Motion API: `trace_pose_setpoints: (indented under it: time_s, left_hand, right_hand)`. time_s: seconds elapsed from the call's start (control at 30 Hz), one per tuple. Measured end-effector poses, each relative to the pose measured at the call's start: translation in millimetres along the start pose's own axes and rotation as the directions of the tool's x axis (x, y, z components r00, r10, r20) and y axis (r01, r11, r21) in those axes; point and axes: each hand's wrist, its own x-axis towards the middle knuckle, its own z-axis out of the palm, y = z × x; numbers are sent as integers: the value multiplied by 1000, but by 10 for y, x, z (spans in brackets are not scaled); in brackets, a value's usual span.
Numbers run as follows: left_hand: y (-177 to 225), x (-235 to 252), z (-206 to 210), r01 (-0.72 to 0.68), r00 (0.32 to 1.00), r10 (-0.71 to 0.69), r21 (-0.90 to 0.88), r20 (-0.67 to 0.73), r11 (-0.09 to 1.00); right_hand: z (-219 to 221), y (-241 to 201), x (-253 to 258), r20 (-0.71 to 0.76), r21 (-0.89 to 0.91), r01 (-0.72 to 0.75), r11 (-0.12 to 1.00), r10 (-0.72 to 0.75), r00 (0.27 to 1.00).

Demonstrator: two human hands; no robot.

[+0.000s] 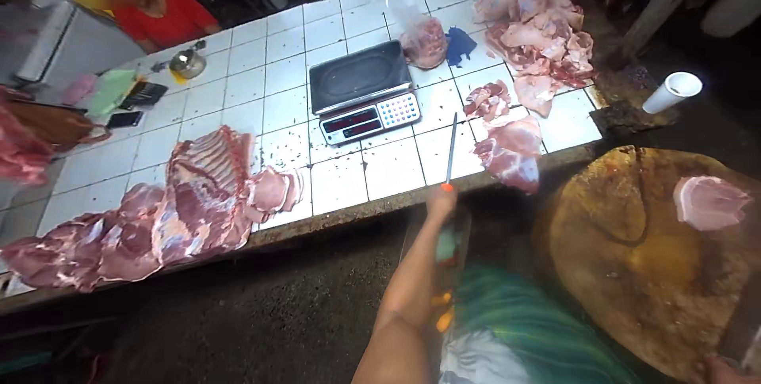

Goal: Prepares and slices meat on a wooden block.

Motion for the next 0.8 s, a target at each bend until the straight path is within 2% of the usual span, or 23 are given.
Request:
trace_pose_setpoints:
  time_s: [0.1,0.23,0.3,0.37,0.43,0.5,0.6,0.67,0.73,0.8]
  left_hand:
    - [-294,-452,167,27,999,-29,-62,-27,998]
    - [-921,-1118,519,-113,985,79,-221,-155,969]
    - [-1073,-1426,590,-118,979,84,-182,-184,976]
    - [-1143,-1685,673,-93,971,75,-69,-228,993]
    - [-1095,-1867,781,-82,957,87,29,-276,996]
    - [-1083,-1963,915,-151,918,168,75,-358,986]
    - [-830,-1969,1026,-358,819,344,59,-459,932]
    - [-477,-1910,994,-373,842,368,68,-393,925]
    - [-141,-1830,1001,-384,868,389,81,-309,920]
    - [121,-1774,1103,-455,843,468,113,-266,883]
  right_hand:
    - [-42,54,-35,-14,-13,32,999,-32,999]
    - [-144,302,-138,31,48,85,995,-86,996]
    - [-215,489,-211,60,77,85,993,-90,994]
    - [-308,634,-329,100,135,60,989,-74,992]
    - [-406,715,-382,128,211,17,977,-45,991]
    - [-476,795,-452,83,220,41,975,-61,995]
    - [-567,885,-727,-9,232,232,945,-236,972]
    - [-556,972,-951,-100,261,424,867,-413,905]
    - [-499,1039,-1083,-169,224,615,756,-592,788]
    - [-402,1047,-1147,-166,185,738,649,-720,674]
